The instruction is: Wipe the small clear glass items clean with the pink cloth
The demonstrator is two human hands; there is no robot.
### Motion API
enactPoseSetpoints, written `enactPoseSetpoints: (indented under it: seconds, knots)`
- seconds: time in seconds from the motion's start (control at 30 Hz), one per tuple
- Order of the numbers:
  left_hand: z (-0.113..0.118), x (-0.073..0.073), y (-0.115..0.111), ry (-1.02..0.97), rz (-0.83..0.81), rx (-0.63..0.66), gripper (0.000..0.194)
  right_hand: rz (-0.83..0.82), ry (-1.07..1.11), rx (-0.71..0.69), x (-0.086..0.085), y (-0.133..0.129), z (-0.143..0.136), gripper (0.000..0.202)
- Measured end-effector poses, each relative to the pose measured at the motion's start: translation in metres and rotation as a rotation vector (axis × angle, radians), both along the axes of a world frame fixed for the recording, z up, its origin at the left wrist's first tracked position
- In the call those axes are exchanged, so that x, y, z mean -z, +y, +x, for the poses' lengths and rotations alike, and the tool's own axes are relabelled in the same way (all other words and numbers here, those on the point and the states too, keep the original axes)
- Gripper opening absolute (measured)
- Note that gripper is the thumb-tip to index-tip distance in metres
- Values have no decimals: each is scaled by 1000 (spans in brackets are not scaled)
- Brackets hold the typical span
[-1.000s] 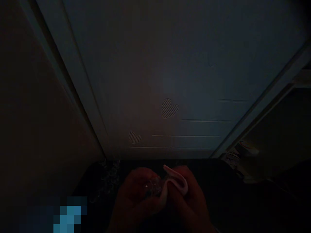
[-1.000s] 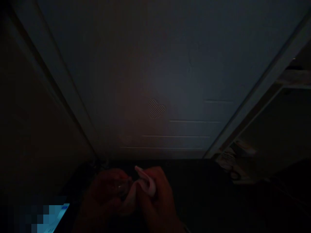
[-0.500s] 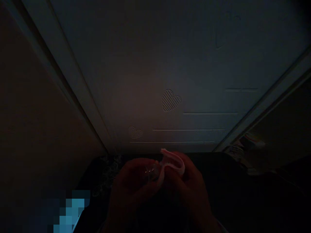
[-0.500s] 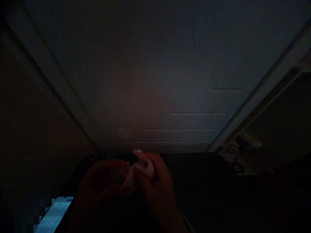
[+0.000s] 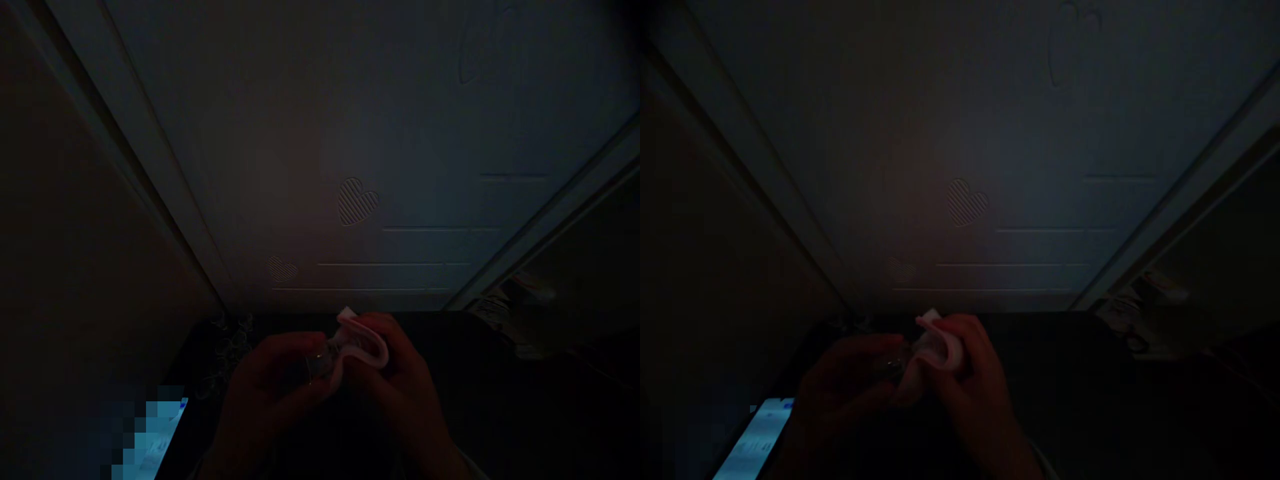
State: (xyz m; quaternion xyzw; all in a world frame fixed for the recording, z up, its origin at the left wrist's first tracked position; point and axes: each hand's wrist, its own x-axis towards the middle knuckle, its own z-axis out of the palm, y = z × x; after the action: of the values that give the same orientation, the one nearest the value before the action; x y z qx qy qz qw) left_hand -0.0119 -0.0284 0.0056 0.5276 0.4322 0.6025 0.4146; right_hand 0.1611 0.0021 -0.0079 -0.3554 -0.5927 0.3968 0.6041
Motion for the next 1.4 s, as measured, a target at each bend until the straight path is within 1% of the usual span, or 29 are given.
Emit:
enactPoseSetpoints:
  seconds: [0.07,0.2,0.3,0.4,0.5,0.57,0.67,0.73,0.83,1.0,1.13,1.23,1.4]
  knots:
    - [0,3,1,60,15,-25,41,-2,-6,17,2,0,2,37]
    - [2,9,3,164,116,-71,45,-8,20,60,8,0,2,37]
    - [3,12,3,205,192,-85,49,-40,88,46,10,1,1,34]
    - [2,15,4,276,300,-72,47,-85,121,8,12,2,0,29]
    - [2,15,6,334,418,-59,41,-108,85,-45,13,4,1,27]
    - [2,14,8,363,487,-58,38,-132,50,-99,13,5,2,28]
    - [3,11,9,439,551,-61,33,-224,-4,-195,13,8,2,27]
    - [3,9,9,496,553,-57,28,-277,-33,-217,14,10,3,28]
    - [3,9,12,538,561,-58,27,-306,-36,-183,16,12,3,26]
    - [5,10,15,506,554,-41,31,-325,-19,-154,18,10,2,25]
    - [9,8,14,472,549,-68,29,-293,-61,-122,13,10,1,26]
    - [10,6,13,495,544,-72,27,-264,-102,-94,10,12,0,27]
    - [7,7,13,552,545,-56,27,-165,-232,-59,14,16,0,29]
